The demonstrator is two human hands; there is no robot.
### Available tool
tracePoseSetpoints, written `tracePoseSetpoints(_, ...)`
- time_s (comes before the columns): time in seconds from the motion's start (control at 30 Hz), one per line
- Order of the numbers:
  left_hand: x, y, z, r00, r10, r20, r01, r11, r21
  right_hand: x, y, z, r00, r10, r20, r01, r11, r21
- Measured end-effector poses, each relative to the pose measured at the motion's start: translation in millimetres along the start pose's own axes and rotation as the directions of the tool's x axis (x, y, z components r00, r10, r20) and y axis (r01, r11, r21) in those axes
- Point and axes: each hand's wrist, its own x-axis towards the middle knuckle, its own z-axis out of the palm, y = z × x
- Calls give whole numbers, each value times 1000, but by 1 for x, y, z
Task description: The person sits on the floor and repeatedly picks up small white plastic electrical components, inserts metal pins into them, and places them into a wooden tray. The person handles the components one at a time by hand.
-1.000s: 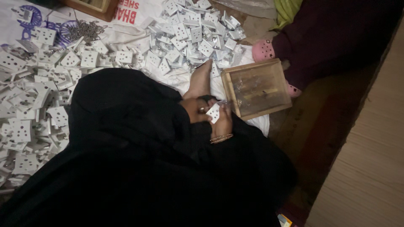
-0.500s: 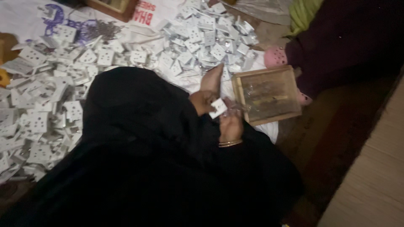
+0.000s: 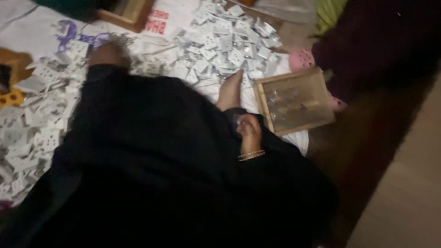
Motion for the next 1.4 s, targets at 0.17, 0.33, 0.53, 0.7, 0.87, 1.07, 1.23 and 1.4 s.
tracePoseSetpoints(0.17,4,-35,-27,965,-142,220,98,975,198,0,-16,14,998,0,63,3,998,-56)
tracePoseSetpoints(0.33,-55,50,-55,992,121,-37,-125,984,-130,-1,-59,8,915,-350,200,388,626,-677)
tracePoseSetpoints(0.53,-111,189,-35,823,535,-192,-563,719,-409,24,-110,-37,909,-368,197,347,402,-848)
tracePoseSetpoints(0.7,-92,221,22,856,502,122,-468,853,-231,48,-147,-59,970,62,-233,-238,416,-878)
tracePoseSetpoints(0.87,-18,191,66,937,290,197,-255,949,-183,70,-150,-74,982,-75,-173,-138,339,-931)
tracePoseSetpoints(1.07,1,194,90,875,279,396,-254,960,-114,113,-101,-109,987,-139,-77,-28,325,-945)
tracePoseSetpoints(1.23,-9,219,111,871,197,451,-220,976,-2,143,-56,-118,980,-179,91,151,357,-922)
tracePoseSetpoints(1.4,0,215,142,921,197,336,-183,980,-72,136,-54,-129,951,-308,-1,71,221,-973)
